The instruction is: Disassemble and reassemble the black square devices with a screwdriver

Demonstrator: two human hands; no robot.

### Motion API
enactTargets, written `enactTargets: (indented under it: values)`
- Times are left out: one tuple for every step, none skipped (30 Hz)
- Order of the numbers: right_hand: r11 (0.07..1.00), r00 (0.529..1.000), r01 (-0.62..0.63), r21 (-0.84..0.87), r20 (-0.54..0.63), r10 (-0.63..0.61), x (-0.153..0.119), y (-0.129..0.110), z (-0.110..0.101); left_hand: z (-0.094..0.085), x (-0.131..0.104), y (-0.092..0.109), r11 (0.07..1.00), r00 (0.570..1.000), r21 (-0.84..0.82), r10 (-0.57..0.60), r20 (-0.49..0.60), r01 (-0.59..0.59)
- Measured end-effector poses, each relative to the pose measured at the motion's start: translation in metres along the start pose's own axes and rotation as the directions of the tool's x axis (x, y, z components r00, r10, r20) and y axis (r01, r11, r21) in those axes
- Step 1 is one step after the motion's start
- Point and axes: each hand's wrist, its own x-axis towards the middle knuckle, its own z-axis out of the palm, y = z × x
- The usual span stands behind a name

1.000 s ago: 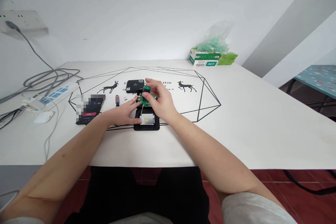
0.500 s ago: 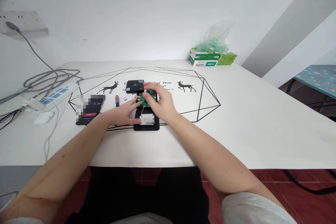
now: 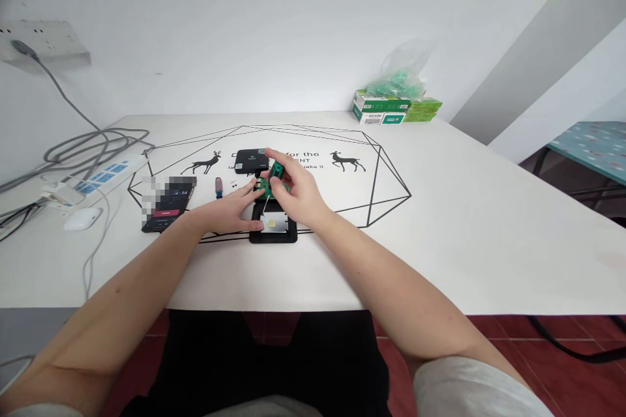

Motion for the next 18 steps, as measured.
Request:
enactTargets:
  values:
    - [1.000, 1.000, -0.001, 0.010, -0.008, 0.001, -0.001, 0.000, 0.002, 0.000, 0.000, 0.000, 1.000, 1.000, -0.004, 0.005, -0.003, -0.005]
    - [1.000, 1.000, -0.001, 0.016, -0.018, 0.001, -0.001, 0.001, 0.003, 0.000, 0.000, 0.000, 1.000, 1.000, -0.010, 0.012, -0.009, -0.012]
    - [1.000, 1.000, -0.004, 0.016, -0.028, 0.004, -0.001, 0.002, 0.005, 0.000, 0.000, 0.000, 1.000, 1.000, -0.016, 0.018, -0.016, -0.018]
    - [1.000, 0.999, -0.007, 0.012, -0.037, 0.008, -0.002, 0.003, 0.006, 0.000, 0.000, 0.000, 1.000, 1.000, -0.020, 0.022, -0.020, -0.023]
    - [1.000, 0.999, -0.011, 0.007, -0.045, 0.011, -0.002, 0.004, 0.006, 0.001, 0.000, 0.000, 1.000, 0.999, -0.020, 0.023, -0.024, -0.024]
    - [1.000, 0.998, -0.014, 0.000, -0.053, 0.014, -0.002, 0.005, 0.007, 0.000, 0.000, 0.000, 1.000, 1.000, -0.017, 0.019, -0.022, -0.020]
    - [1.000, 0.998, -0.015, -0.009, -0.065, 0.015, -0.002, 0.005, 0.006, 0.000, 0.000, 0.000, 1.000, 1.000, -0.012, 0.012, -0.018, -0.012]
    - [1.000, 0.997, -0.014, -0.022, -0.079, 0.012, -0.001, 0.005, 0.005, 0.000, 0.000, 0.001, 1.000, 1.000, -0.006, 0.003, -0.012, -0.003]
    - [0.999, 0.996, -0.008, -0.037, -0.091, 0.005, -0.001, 0.005, 0.004, 0.000, 0.000, 0.001, 1.000, 1.000, 0.001, -0.006, -0.006, 0.006]
    - [0.999, 0.995, 0.002, -0.050, -0.096, -0.007, -0.001, 0.004, 0.002, 0.000, -0.001, 0.002, 1.000, 1.000, 0.007, -0.013, 0.000, 0.013]
    - [0.998, 0.995, 0.015, -0.059, -0.094, -0.021, -0.001, 0.003, 0.001, -0.001, -0.001, 0.003, 1.000, 1.000, 0.009, -0.018, 0.004, 0.018]
    - [0.998, 0.996, 0.028, -0.062, -0.082, -0.033, -0.001, 0.002, -0.001, -0.001, -0.001, 0.003, 1.000, 1.000, 0.007, -0.020, 0.006, 0.020]
    - [0.998, 0.997, 0.038, -0.057, -0.065, -0.042, 0.000, 0.002, -0.002, -0.001, -0.001, 0.003, 1.000, 1.000, 0.003, -0.018, 0.002, 0.018]
    - [0.998, 0.998, 0.045, -0.049, -0.047, -0.048, 0.000, 0.001, -0.003, -0.001, -0.001, 0.003, 1.000, 1.000, -0.003, -0.015, -0.001, 0.015]
    - [0.998, 0.998, 0.049, -0.044, -0.036, -0.051, 0.000, 0.000, -0.003, -0.001, -0.001, 0.003, 1.000, 1.000, -0.010, -0.011, -0.006, 0.011]
    - [0.998, 0.998, 0.051, -0.045, -0.030, -0.052, 0.001, 0.000, -0.004, -0.001, -0.001, 0.003, 1.000, 1.000, -0.015, -0.007, -0.010, 0.006]
    - [0.997, 0.998, 0.054, -0.053, -0.028, -0.055, 0.002, -0.001, -0.004, -0.001, -0.001, 0.003, 1.000, 1.000, -0.016, -0.003, -0.011, 0.003]
    - [0.996, 0.998, 0.058, -0.067, -0.028, -0.060, 0.003, -0.001, -0.004, -0.001, -0.001, 0.002, 1.000, 1.000, -0.016, 0.001, -0.010, -0.001]
